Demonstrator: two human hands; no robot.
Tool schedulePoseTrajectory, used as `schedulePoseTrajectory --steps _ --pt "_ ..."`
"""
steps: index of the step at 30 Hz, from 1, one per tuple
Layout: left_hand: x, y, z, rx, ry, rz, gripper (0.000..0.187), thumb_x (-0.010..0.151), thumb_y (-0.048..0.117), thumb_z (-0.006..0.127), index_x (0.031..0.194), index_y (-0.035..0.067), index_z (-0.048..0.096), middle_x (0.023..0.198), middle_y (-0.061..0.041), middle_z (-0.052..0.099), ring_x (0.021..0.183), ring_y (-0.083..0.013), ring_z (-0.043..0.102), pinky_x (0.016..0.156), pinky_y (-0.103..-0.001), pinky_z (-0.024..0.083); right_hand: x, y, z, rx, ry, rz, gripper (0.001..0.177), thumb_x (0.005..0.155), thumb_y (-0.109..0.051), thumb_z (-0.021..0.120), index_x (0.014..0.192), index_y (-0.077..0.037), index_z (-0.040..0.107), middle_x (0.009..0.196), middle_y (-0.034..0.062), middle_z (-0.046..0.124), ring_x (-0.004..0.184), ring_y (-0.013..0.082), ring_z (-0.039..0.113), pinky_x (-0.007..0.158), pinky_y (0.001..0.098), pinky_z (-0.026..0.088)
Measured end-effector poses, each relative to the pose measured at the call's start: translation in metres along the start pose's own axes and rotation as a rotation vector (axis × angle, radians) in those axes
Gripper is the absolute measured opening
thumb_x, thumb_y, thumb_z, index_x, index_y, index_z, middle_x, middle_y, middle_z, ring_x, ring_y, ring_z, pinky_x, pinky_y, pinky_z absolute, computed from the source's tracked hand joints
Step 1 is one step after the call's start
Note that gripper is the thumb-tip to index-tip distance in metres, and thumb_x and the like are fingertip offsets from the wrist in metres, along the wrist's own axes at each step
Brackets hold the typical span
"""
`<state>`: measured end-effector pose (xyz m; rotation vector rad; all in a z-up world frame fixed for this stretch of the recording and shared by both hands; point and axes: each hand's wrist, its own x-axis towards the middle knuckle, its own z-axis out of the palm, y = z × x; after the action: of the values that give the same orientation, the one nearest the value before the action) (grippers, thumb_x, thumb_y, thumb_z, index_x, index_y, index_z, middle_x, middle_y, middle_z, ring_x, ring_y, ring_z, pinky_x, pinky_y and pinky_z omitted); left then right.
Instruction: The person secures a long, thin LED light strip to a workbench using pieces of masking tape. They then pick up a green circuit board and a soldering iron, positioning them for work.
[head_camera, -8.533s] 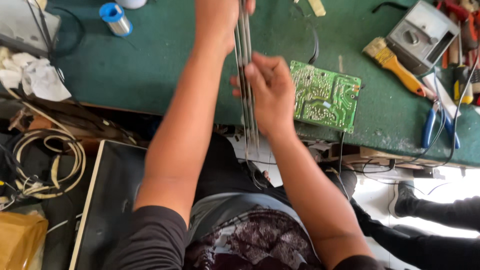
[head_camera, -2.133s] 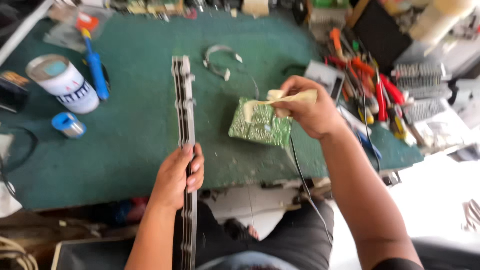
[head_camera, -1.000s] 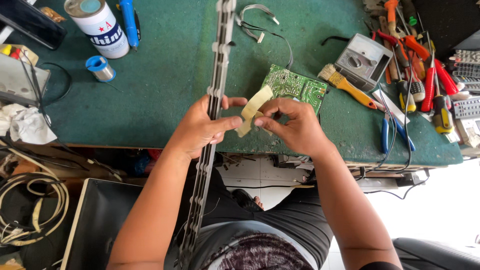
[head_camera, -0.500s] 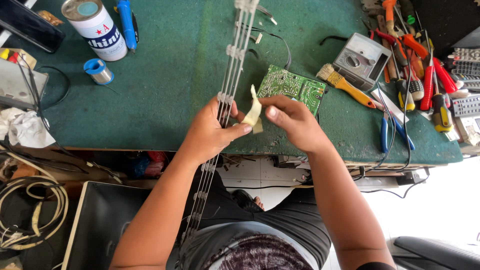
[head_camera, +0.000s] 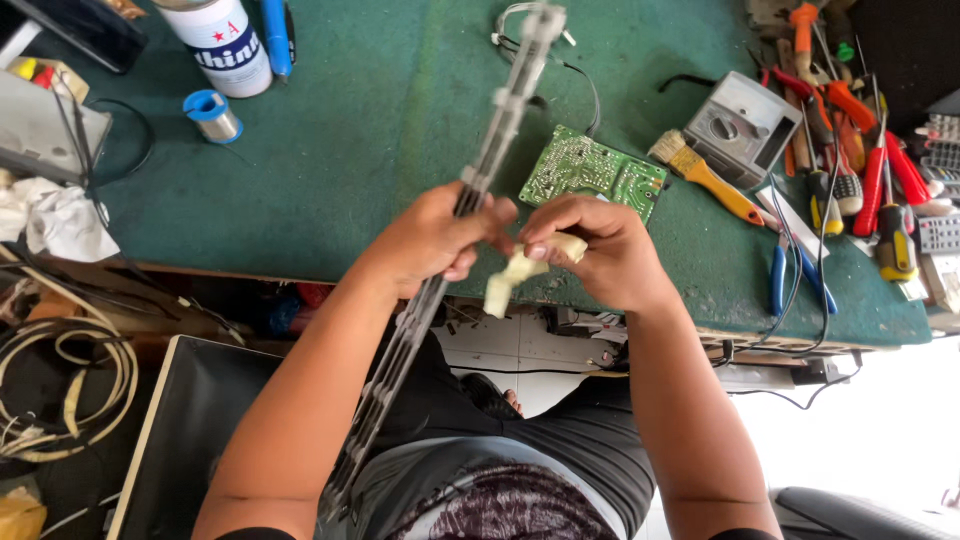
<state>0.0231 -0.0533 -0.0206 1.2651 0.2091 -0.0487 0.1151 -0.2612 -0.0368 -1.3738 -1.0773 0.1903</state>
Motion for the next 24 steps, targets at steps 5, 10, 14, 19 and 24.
schedulePoseTrajectory --steps 5,10,14,19,24 --pt "0.025 -0.026 -0.012 -0.066 0.004 0.043 0.04 0.083 0.007 0.093 0.099 0.006 0.056 0.067 -0.008 0.062 0.041 -0.0071 0.045 0.03 -0.019 0.033 0.007 -0.024 0.008 -0.11 -0.067 -0.136 0.009 0.091 0.001 0.082 0.097 -0.004 0.081 0.091 0.0128 0.079 0.08 0.0229 0.068 0.081 0.0372 0.051" --pt "0.033 -0.031 -0.015 -0.136 0.018 0.052 0.041 0.081 0.001 0.092 0.099 0.009 0.056 0.069 -0.004 0.061 0.042 -0.0066 0.044 0.032 -0.018 0.032 0.008 -0.02 0.009 -0.218 -0.051 -0.227 0.007 0.091 -0.008 0.084 0.098 -0.01 0.083 0.09 0.0067 0.08 0.082 0.0209 0.068 0.082 0.0357 0.051" --pt "0.041 -0.025 -0.02 -0.098 0.162 0.126 0.041 0.084 0.003 0.09 0.102 0.01 0.054 0.074 -0.007 0.063 0.044 -0.0078 0.046 0.033 -0.021 0.036 0.007 -0.021 0.009 -0.282 -0.108 -0.289 0.008 0.092 -0.004 0.081 0.097 -0.009 0.083 0.089 0.0097 0.081 0.082 0.0239 0.07 0.084 0.0388 0.052" --pt "0.065 -0.025 -0.047 0.007 0.283 0.216 0.037 0.088 0.001 0.084 0.105 0.008 0.051 0.077 -0.009 0.064 0.044 -0.0108 0.047 0.033 -0.024 0.037 -0.01 0.004 -0.002 -0.187 -0.063 -0.274 0.006 0.09 -0.008 0.082 0.095 -0.01 0.084 0.087 0.0078 0.082 0.078 0.0217 0.071 0.081 0.038 0.054" --pt "0.082 -0.026 -0.068 0.212 0.406 0.263 0.032 0.084 0.002 0.082 0.102 0.004 0.055 0.073 -0.007 0.061 0.039 -0.0111 0.05 0.031 -0.028 0.043 -0.027 0.038 -0.033 0.053 0.257 -0.134 0.014 0.088 0.009 0.083 0.097 0.01 0.072 0.086 0.0243 0.075 0.077 0.0299 0.071 0.08 0.0431 0.057"
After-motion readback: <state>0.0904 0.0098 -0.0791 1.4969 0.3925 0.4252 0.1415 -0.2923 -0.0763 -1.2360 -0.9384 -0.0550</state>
